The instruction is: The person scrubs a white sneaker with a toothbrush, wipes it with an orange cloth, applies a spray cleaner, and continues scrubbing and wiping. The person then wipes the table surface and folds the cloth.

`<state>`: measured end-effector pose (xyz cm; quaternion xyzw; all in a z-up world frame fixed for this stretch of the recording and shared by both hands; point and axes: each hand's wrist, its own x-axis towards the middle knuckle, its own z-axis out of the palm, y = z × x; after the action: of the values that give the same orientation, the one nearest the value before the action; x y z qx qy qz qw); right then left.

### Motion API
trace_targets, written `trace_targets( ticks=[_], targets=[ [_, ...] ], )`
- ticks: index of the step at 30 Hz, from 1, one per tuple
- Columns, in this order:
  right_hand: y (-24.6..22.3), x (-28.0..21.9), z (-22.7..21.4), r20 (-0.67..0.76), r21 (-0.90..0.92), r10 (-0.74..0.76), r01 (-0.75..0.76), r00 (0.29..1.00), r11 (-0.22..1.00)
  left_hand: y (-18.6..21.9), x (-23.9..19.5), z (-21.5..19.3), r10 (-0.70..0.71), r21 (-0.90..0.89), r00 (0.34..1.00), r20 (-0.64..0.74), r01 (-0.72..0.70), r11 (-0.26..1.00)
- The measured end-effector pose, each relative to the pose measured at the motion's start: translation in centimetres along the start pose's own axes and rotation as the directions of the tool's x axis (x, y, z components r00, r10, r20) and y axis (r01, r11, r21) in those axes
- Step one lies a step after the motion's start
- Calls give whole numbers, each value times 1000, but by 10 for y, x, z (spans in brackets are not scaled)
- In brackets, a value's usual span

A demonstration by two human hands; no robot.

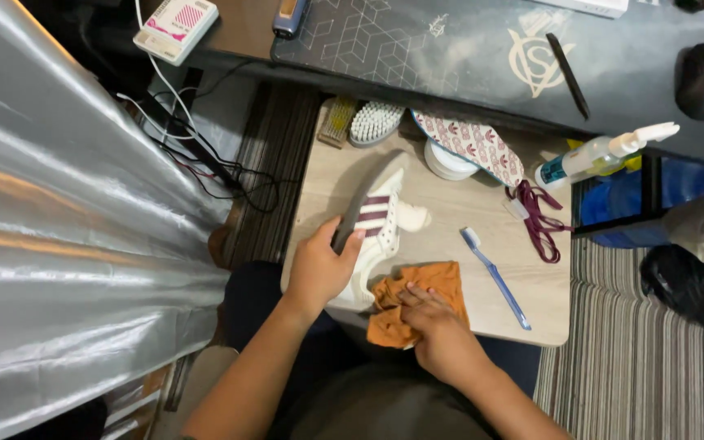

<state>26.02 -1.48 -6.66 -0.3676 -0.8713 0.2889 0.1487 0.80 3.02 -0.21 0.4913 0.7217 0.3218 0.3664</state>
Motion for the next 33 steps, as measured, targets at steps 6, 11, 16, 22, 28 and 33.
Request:
trace_targets(
  ticks=[6,11,16,22,28,33],
  targets=[
    [0,-16,-24,-55,182,118,-106,991,978,-7,-1,9,291,363,947,-135,-226,904],
    [-11,-12,-26,-22,77,59,-57,998,995,52,-8,6,75,589,977,198,-180,788],
    [-14,-10,-21,-83,-62,60,-66,995,996,21,8,18,258,494,962,85,-266,828],
    [15,-6,-8,-191,227,198,-153,961,962,-15,17,14,82,-212,989,125,-54,976],
    [12,-2,-9,-261,255,138,-70,955,964,-32,12,44,-98,-637,979,181,193,746],
    [12,-3,-11,-261,251,98,-31,960,967,-36,12,53,-72,-694,975,212,202,691]
  ],
)
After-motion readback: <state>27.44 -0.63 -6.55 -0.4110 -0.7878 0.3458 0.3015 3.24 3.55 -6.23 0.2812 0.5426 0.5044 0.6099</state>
